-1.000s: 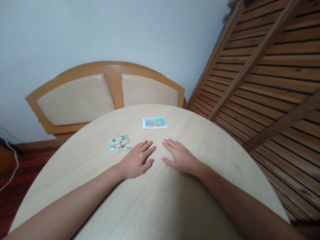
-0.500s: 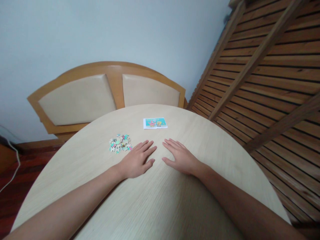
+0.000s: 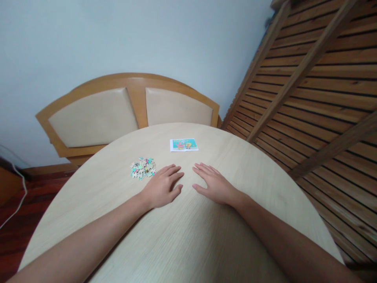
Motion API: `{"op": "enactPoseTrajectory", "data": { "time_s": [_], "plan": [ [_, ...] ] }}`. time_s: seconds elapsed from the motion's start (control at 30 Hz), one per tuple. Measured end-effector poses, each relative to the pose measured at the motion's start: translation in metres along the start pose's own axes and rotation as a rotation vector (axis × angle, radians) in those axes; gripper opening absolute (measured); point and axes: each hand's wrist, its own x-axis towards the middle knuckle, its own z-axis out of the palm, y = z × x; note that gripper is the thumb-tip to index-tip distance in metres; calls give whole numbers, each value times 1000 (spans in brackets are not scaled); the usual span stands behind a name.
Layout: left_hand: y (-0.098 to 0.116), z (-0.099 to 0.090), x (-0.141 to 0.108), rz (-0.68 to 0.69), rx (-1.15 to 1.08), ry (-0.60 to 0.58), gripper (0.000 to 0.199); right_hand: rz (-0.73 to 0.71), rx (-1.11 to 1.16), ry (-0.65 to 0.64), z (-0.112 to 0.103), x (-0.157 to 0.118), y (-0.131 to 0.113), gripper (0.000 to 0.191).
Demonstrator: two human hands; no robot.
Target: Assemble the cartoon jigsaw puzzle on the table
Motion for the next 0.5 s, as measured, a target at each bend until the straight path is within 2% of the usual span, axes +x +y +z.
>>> {"op": "enactPoseTrajectory", "data": {
  "time_s": [0.07,0.13,0.27,0.37,0.43,0.5],
  "plan": [
    [-6,-5,-1,-9,57,35,37,1,-4,1,0,0,0,66],
    [-16,-11,-2,-92,151,89,37,-1,-7,-3,0,0,0,66],
    [-41,-18,-5,-408,300,192,49,0,-14,-16,0,0,0,67],
    [-55,-17,-9,-612,337,187,56,1,-8,-13,0,0,1,68],
    [-61,-14,-10,-659,326,149,59,-1,1,-6,0,0,1,67],
    [-65,-10,-10,-629,291,121,61,-4,0,-3,0,0,0,67]
  ]
}}
